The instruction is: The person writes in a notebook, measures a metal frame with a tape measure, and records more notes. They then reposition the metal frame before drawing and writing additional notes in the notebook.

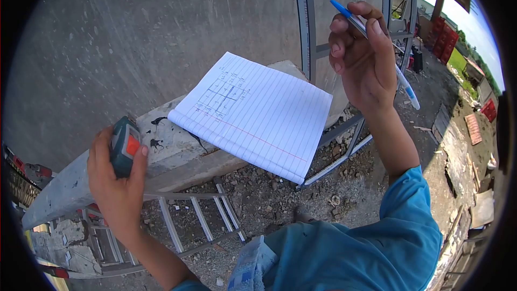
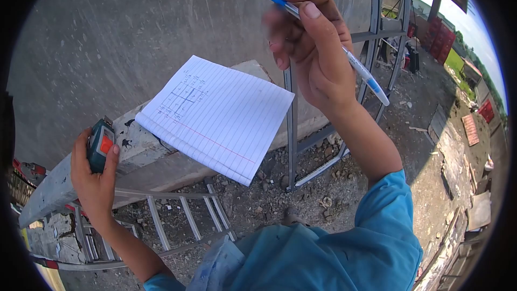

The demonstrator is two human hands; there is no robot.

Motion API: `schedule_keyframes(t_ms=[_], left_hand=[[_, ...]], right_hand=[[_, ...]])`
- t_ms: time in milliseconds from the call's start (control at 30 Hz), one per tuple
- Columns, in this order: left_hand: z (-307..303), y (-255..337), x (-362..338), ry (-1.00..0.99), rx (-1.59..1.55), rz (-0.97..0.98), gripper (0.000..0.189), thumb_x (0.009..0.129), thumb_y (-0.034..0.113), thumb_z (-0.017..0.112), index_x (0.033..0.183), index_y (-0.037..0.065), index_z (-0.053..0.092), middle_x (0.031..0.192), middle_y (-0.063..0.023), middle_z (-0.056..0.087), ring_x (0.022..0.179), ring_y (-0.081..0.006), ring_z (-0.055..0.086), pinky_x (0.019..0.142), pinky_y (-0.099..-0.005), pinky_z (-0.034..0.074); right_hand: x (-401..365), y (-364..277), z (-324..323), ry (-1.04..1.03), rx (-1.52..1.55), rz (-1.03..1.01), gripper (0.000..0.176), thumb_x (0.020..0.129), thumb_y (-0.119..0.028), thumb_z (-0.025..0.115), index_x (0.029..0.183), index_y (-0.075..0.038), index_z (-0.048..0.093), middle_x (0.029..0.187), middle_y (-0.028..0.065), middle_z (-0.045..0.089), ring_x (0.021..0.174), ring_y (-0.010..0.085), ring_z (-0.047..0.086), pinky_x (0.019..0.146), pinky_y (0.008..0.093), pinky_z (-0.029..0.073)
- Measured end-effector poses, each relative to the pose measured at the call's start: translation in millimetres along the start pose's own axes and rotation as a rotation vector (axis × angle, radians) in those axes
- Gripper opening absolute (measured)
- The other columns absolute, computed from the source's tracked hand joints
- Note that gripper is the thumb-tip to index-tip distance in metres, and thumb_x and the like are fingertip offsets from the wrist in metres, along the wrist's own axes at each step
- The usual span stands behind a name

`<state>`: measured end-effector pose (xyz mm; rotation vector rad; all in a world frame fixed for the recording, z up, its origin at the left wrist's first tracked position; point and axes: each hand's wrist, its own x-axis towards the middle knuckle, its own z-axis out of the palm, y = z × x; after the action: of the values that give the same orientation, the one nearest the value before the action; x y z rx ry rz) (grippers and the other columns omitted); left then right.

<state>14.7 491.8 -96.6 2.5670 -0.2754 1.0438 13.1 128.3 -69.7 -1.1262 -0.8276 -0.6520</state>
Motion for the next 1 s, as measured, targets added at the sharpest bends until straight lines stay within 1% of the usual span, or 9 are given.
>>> schedule_keyframes(t_ms=[133, 233, 333, 433, 533, 600, 733, 833, 1000], left_hand=[[6, -15, -13, 0.164, -0.199, -0.042, 0.056, 0.079, 0.028, 0.071, 0.124, 0.002, 0.050, 0.124, -0.0188, 0.055, 0.113, -0.0288, 0.055, 0.096, -0.0380, 0.042], [-11, -2, -41, 0.564, -0.389, 0.148, 0.057, 0.082, 0.031, 0.070, 0.124, -0.001, 0.049, 0.120, -0.0157, 0.057, 0.111, -0.0249, 0.056, 0.094, -0.0374, 0.045], [-25, 43, -97, 0.683, -0.666, 0.069, 0.078, 0.075, 0.051, 0.072, 0.128, 0.001, 0.042, 0.128, -0.0203, 0.049, 0.112, -0.0343, 0.054, 0.089, -0.0470, 0.051], [-22, 105, -129, 0.283, -0.741, 0.355, 0.093, 0.062, 0.062, 0.078, 0.125, 0.005, 0.041, 0.126, -0.0229, 0.047, 0.110, -0.0401, 0.054, 0.083, -0.0506, 0.054], [0, 174, -125, -0.098, -0.860, 0.508, 0.081, 0.063, 0.048, 0.084, 0.120, 0.005, 0.045, 0.122, -0.0223, 0.050, 0.106, -0.0391, 0.056, 0.083, -0.0483, 0.053], [25, 215, -128, -0.131, -0.912, 0.533, 0.072, 0.069, 0.039, 0.083, 0.119, 0.001, 0.047, 0.121, -0.0227, 0.051, 0.102, -0.0400, 0.058, 0.083, -0.0474, 0.053], [92, 300, -143, -0.009, -1.066, 0.433, 0.074, 0.069, 0.037, 0.082, 0.121, -0.002, 0.047, 0.122, -0.0233, 0.049, 0.107, -0.0389, 0.054, 0.087, -0.0459, 0.048], [138, 365, -156, -0.122, -1.145, 0.317, 0.079, 0.069, 0.040, 0.082, 0.125, 0.000, 0.042, 0.127, -0.0221, 0.045, 0.113, -0.0351, 0.052, 0.092, -0.0423, 0.045], [215, 469, -202, -0.375, -1.273, 0.279, 0.077, 0.081, 0.038, 0.071, 0.133, -0.002, 0.031, 0.130, -0.0219, 0.036, 0.124, -0.0386, 0.040, 0.099, -0.0449, 0.039]], right_hand=[[-22, -15, -14, 0.019, -0.079, -0.009, 0.031, 0.101, -0.032, 0.034, 0.120, -0.010, 0.046, 0.097, 0.0071, 0.055, 0.076, 0.0125, 0.051, 0.060, 0.0238, 0.045], [-41, -34, -22, 0.042, 0.001, -0.075, 0.030, 0.098, -0.030, 0.042, 0.113, -0.005, 0.050, 0.093, 0.0137, 0.059, 0.074, 0.0166, 0.061, 0.055, 0.0267, 0.050], [-69, -51, -13, -0.108, -0.093, -0.022, 0.029, 0.094, -0.029, 0.052, 0.109, -0.005, 0.052, 0.093, 0.0148, 0.059, 0.077, 0.0180, 0.062, 0.057, 0.0276, 0.051], [-86, -60, -19, -0.417, -0.045, 0.142, 0.056, 0.073, -0.021, 0.079, 0.115, 0.001, 0.050, 0.104, 0.0195, 0.060, 0.096, 0.0245, 0.063, 0.074, 0.0296, 0.054], [-104, -68, -34, -0.500, 0.099, 0.221, 0.071, 0.068, -0.023, 0.084, 0.121, 0.004, 0.046, 0.117, 0.0225, 0.056, 0.113, 0.0301, 0.056, 0.092, 0.0378, 0.048], [-117, -78, -59, -0.540, 0.221, 0.282, 0.085, 0.064, -0.025, 0.086, 0.128, 0.005, 0.039, 0.129, 0.0249, 0.047, 0.127, 0.0338, 0.045, 0.108, 0.0453, 0.033], [-154, -111, -111, -0.278, 0.200, 0.419, 0.098, 0.060, -0.030, 0.088, 0.132, 0.001, 0.030, 0.134, 0.0257, 0.041, 0.133, 0.0327, 0.037, 0.110, 0.0445, 0.029], [-174, -136, -145, 0.069, -0.061, 0.475, 0.085, 0.068, -0.031, 0.082, 0.131, -0.005, 0.031, 0.131, 0.0233, 0.044, 0.126, 0.0314, 0.043, 0.108, 0.0426, 0.033], [-241, -140, -266, 0.272, -0.190, 0.521, 0.052, 0.084, -0.023, 0.063, 0.126, -0.006, 0.037, 0.121, 0.0187, 0.053, 0.114, 0.0269, 0.051, 0.101, 0.0388, 0.038]])
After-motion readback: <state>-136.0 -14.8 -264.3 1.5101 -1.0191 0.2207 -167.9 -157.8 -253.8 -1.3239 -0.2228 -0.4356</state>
